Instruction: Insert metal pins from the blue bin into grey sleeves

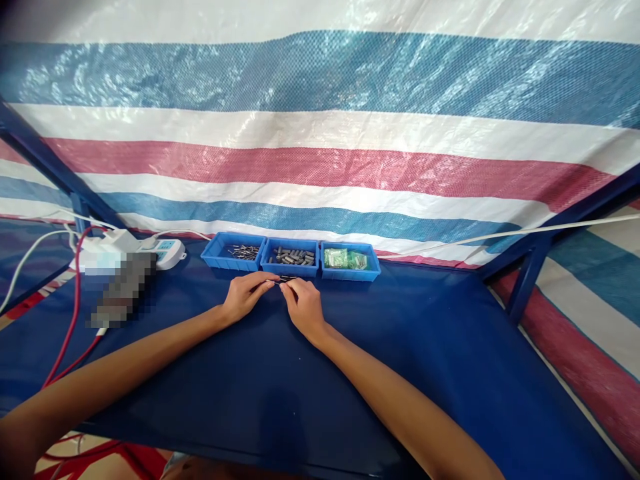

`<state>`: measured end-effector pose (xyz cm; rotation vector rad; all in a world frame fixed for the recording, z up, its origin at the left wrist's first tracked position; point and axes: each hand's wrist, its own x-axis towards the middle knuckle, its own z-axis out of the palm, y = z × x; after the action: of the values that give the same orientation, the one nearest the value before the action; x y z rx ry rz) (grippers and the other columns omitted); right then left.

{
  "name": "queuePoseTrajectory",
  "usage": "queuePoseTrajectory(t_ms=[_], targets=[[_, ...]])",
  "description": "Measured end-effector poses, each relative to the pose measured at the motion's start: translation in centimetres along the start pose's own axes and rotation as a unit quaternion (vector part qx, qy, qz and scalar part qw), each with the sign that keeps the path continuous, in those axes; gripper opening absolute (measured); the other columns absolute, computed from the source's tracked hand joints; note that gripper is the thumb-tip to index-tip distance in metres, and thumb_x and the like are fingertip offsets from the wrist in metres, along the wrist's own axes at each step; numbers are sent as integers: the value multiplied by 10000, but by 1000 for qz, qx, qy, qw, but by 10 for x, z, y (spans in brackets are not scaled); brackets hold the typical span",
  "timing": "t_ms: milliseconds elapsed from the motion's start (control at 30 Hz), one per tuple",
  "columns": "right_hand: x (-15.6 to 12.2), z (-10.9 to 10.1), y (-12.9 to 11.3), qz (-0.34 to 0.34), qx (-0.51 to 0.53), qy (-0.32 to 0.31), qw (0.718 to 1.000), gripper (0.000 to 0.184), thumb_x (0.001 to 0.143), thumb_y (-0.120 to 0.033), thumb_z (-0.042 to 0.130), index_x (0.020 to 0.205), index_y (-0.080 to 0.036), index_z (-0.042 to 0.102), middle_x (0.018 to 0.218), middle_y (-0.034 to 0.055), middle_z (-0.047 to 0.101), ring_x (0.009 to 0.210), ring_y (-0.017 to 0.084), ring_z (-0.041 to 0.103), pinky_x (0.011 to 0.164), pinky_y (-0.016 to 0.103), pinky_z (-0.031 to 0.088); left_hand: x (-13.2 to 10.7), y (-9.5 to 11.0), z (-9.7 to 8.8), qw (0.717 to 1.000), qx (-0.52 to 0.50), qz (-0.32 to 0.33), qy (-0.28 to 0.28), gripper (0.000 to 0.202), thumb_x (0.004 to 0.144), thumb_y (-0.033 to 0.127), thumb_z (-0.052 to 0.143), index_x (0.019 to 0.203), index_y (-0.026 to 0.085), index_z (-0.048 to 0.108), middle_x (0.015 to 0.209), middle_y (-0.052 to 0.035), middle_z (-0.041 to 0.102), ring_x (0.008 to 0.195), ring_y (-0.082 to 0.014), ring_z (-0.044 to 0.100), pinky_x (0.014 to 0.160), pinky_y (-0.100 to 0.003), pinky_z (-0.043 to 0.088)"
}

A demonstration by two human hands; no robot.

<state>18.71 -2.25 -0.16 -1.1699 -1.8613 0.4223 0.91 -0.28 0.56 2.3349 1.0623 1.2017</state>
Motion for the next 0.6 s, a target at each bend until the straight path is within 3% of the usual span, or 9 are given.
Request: queuePoseTrajectory(t_ms=[200,367,500,600], targets=[[0,1,1,-2,-24,-13,1000,325,935,-328,420,695,-193,593,663,16,610,640,148,545,672,266,388,0,5,-3,1000,-12,-4,-16,263,938,277,422,1051,167,633,1002,-51,691,932,-148,646,833,-220,489],[1,1,0,7,-18,3,1000,344,936,-324,416,658,-187,565,632,10,591,625,139,540,668,258,383,-1,5,-4,999,-16,-38,-9,285,955,280,371,980,157,627,852,-33,683,773,-114,650,719,-182,480],[2,1,-1,9,-13,8,1000,342,932,-317,418,653,-187,567,645,16,599,637,140,550,673,261,392,-2,-2,-1,1000,-4,-27,14,282,951,306,380,961,150,614,763,-24,651,688,-107,621,672,-189,470],[1,0,-2,10,-8,14,1000,331,928,-307,418,662,-189,576,658,20,602,652,146,558,681,264,403,-3,-4,0,1000,12,-7,16,288,944,328,398,1010,165,626,810,-37,668,725,-122,625,687,-206,472]])
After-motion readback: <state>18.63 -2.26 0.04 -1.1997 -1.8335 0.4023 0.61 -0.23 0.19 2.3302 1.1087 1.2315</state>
